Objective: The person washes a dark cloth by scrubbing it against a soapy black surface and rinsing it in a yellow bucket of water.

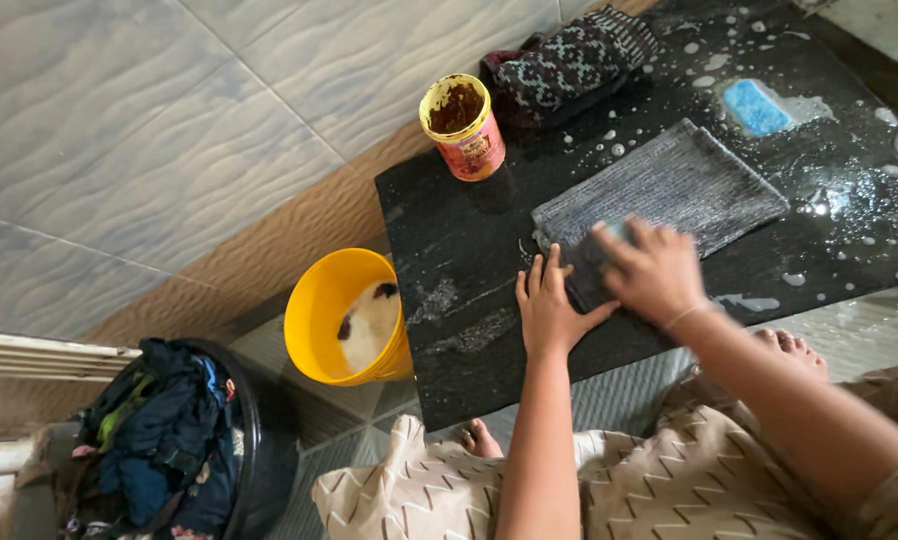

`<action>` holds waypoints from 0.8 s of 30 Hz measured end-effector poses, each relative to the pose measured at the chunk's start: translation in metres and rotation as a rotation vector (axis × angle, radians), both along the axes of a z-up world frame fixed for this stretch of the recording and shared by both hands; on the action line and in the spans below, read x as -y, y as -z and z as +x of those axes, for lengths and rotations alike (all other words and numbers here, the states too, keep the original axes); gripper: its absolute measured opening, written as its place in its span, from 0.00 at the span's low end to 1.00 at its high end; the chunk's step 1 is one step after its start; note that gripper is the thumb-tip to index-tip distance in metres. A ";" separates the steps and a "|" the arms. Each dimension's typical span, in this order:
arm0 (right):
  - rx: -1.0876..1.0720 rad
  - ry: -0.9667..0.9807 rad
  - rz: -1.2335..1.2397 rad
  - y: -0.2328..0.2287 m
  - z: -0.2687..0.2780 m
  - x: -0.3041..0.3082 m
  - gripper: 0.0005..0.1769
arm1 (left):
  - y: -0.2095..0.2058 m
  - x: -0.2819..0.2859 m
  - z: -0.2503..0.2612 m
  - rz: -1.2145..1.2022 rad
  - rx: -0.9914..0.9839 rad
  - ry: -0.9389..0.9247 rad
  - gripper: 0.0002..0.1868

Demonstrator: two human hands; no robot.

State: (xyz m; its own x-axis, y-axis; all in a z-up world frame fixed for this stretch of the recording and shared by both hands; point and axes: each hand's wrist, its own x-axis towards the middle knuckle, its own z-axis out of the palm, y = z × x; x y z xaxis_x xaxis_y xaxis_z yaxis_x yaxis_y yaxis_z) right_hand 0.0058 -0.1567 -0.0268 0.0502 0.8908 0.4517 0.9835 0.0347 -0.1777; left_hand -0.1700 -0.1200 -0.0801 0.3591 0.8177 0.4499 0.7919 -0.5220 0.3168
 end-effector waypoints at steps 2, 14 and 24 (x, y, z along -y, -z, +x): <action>0.145 0.175 -0.013 0.012 0.052 -0.014 0.35 | -0.007 -0.002 -0.001 -0.104 0.111 0.052 0.67; 0.201 0.236 -0.055 0.021 0.015 -0.014 0.35 | -0.006 -0.006 0.001 -0.121 0.121 0.056 0.67; 0.131 0.294 -0.092 0.023 0.098 -0.034 0.35 | -0.007 -0.005 0.001 -0.093 0.099 0.050 0.66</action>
State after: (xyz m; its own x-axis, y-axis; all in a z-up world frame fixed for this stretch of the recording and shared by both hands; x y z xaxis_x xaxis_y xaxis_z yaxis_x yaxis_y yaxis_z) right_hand 0.1039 -0.1222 -0.0496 0.2578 0.8843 0.3894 0.9638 -0.2640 -0.0387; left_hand -0.1688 -0.1150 -0.0727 0.3585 0.8397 0.4080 0.7282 -0.5250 0.4407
